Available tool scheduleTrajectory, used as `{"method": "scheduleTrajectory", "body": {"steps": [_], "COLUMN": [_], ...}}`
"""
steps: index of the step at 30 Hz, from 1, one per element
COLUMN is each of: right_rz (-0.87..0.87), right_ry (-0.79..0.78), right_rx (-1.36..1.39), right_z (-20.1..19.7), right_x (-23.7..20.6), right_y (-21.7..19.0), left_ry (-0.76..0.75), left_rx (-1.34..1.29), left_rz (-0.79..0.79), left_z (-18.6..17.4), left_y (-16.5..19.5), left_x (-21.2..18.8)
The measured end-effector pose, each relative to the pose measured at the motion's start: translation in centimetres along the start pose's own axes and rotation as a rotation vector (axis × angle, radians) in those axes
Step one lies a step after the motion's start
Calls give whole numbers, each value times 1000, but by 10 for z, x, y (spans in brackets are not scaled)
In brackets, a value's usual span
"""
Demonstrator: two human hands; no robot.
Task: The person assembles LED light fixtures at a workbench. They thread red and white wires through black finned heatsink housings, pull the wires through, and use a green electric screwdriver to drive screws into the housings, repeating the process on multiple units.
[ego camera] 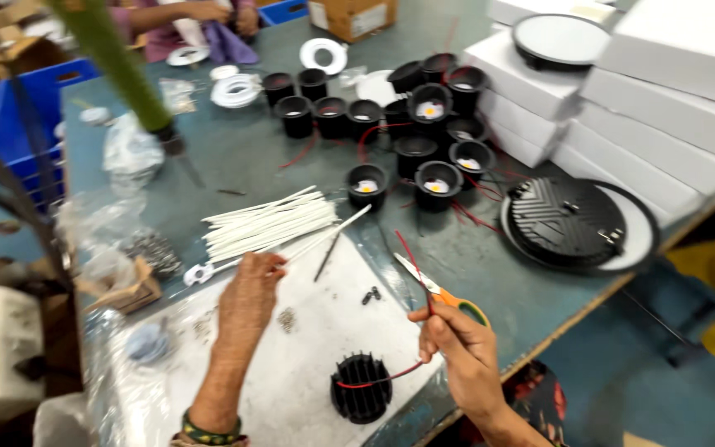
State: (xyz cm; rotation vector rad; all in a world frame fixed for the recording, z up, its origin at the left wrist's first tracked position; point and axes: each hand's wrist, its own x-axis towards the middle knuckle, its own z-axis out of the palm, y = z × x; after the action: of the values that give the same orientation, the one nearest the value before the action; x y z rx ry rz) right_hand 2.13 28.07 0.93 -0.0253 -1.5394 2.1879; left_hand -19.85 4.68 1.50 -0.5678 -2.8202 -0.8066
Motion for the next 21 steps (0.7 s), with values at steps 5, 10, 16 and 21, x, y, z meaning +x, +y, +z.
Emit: {"method": "scheduleTrajectory", "body": {"steps": [5, 10, 16, 21], "right_rz": [-52, -99, -306, -339], "right_ry": [-50, -23, -50, -77], "right_rx": [-160, -437, -866, -977], "right_z": [10, 30, 56, 73], "right_x": [-13, -31, -58, -60], "right_y": [-4, -10, -10, 5], "left_ry": [-322, -140, 32, 75], "left_rx": [-1477, -2080, -2182, -2207], "left_rz": [-309, -274, -255, -219], "left_z": [-10, -31, -65, -76], "left_y": [42, 62, 49, 35], "left_x": [-28, -66, -93, -93]}}
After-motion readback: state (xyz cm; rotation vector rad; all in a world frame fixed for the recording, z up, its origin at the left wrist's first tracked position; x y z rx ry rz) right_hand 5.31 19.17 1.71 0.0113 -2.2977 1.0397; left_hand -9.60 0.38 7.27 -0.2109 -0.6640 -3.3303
